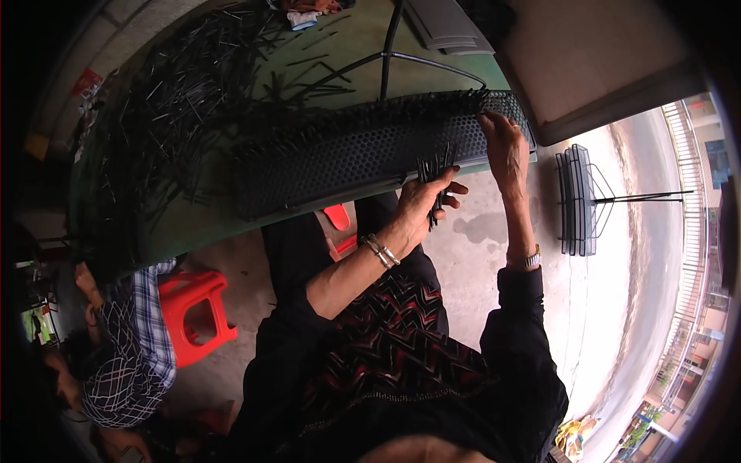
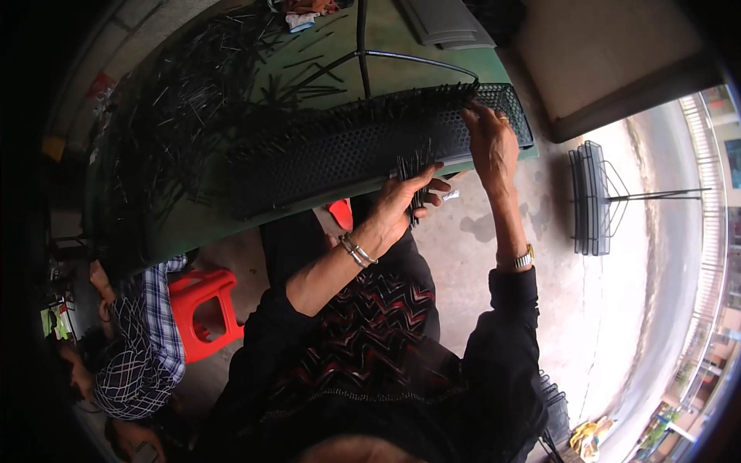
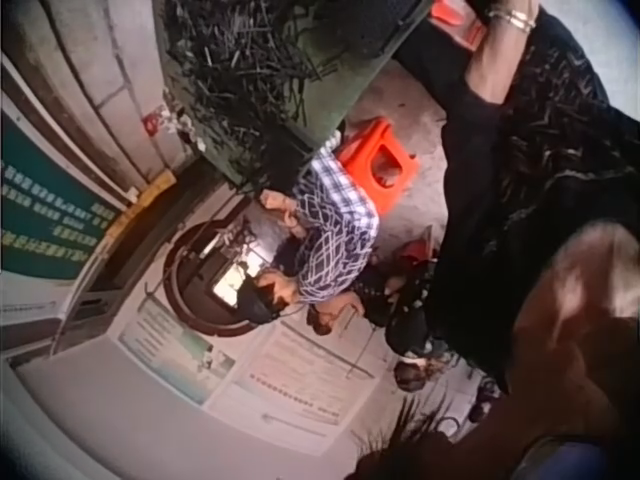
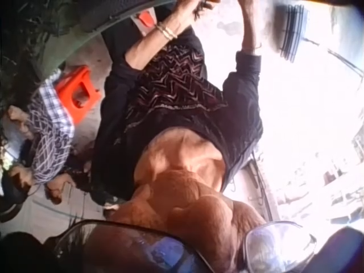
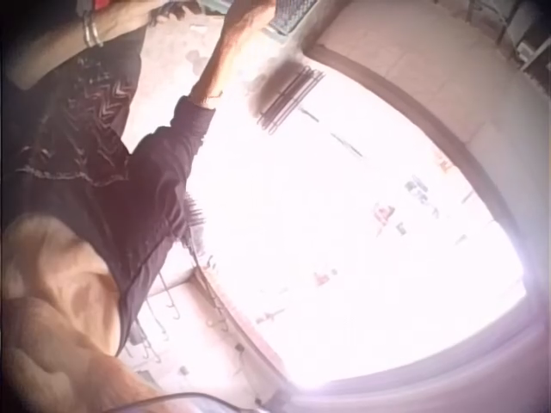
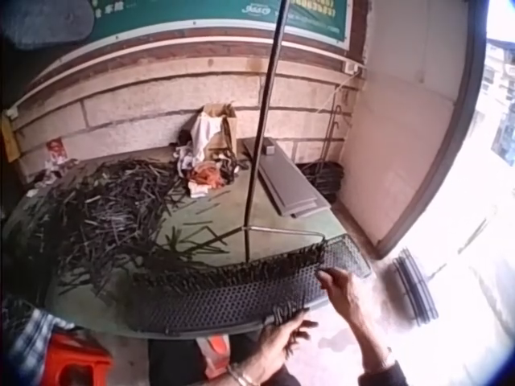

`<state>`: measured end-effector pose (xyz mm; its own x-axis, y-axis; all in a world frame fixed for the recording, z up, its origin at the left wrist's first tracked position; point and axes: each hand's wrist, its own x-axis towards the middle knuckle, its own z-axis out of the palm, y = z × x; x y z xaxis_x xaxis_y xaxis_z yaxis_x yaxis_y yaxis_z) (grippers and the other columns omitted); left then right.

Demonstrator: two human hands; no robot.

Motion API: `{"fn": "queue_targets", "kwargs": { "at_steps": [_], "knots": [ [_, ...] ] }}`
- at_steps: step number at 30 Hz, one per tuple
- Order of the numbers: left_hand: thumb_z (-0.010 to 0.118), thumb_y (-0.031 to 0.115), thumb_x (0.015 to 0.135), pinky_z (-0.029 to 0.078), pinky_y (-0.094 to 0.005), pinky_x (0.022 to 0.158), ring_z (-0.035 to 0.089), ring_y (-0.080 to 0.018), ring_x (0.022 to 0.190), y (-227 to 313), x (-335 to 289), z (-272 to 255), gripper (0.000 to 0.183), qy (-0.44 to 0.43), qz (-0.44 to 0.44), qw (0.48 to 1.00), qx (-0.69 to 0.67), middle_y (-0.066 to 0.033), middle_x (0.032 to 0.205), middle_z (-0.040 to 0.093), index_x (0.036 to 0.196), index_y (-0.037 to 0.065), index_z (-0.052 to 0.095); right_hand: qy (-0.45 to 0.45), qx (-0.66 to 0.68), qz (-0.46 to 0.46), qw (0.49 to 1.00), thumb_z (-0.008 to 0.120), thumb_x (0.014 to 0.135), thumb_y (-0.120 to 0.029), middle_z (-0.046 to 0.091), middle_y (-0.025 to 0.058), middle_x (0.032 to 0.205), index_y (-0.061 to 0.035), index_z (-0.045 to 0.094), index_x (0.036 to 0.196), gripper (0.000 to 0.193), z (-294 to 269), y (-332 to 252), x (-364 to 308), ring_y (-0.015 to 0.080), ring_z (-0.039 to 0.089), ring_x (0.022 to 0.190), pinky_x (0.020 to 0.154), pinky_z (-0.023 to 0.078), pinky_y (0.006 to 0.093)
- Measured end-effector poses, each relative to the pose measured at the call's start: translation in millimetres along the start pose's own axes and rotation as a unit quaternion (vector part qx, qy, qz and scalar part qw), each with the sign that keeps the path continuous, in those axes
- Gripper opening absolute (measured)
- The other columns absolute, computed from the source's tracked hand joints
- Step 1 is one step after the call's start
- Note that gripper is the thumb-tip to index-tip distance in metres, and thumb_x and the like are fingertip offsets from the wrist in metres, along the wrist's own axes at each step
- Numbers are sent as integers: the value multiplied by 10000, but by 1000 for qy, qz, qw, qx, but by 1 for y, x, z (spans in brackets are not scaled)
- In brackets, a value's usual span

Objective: Arranging thin black rods into a grid rack.

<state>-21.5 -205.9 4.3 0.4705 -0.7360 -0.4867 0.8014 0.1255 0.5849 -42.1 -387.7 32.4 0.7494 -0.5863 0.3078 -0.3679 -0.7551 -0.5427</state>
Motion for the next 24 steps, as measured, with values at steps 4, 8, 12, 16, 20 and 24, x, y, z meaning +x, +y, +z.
{"fn": "queue_targets", "kwargs": {
  "at_steps": [4, 8, 12, 16, 20, 24],
  "knots": [
    [639, 323, 910, 284, -180, 437, 573, -78, 617, 6, -5, 2, 249, -1, 7, 999, 39, -63, 890, 715, 1051, 118, 653, -277, 285, 47, 917, 611, 914, -211, 621, 31, 794, 35, 653, 973, 256, -15, -13, -24, 108, 584, 716, 627, 462, 260],
    [608, 340, 926, 300, -201, 505, 584, -84, 685, 4, -9, 6, 244, -8, -14, 996, 83, -29, 965, 713, 1061, 141, 654, -292, 321, 59, 899, 591, 892, -142, 602, 23, 761, 37, 649, 905, 188, -23, -12, -25, 104, 577, 713, 636, 467, 250],
    [604, 348, 926, 292, -200, 504, 606, -89, 690, 3, -9, 11, 236, -1, -17, 996, 88, -14, 953, 717, 1043, 149, 654, -298, 326, 79, 894, 593, 890, -150, 614, 34, 765, 31, 654, 891, 192, -25, -5, -25, 106, 587, 715, 643, 473, 249],
    [595, 359, 929, 288, -200, 498, 606, -84, 673, 3, -7, 13, 237, 4, -13, 995, 94, -11, 953, 720, 1030, 153, 655, -281, 331, 68, 898, 570, 898, -149, 629, 55, 814, 41, 665, 913, 213, -24, -3, -27, 116, 587, 697, 646, 469, 263],
    [578, 356, 937, 275, -196, 462, 655, -92, 689, -1, 0, 16, 243, 30, 14, 994, 102, -24, 942, 728, 1035, 148, 657, -257, 333, 86, 903, 584, 898, -151, 638, 54, 816, 44, 663, 928, 212, -19, -3, -26, 116, 595, 711, 668, 479, 257],
    [555, 339, 955, 247, -181, 406, 683, -122, 648, 0, 2, 23, 263, 58, 64, 990, 107, -54, 919, 733, 1044, 113, 657, -232, 361, 107, 897, 599, 898, -167, 647, 47, 805, 40, 664, 949, 223, -14, 1, -26, 113, 596, 714, 662, 483, 257]
  ]
}}
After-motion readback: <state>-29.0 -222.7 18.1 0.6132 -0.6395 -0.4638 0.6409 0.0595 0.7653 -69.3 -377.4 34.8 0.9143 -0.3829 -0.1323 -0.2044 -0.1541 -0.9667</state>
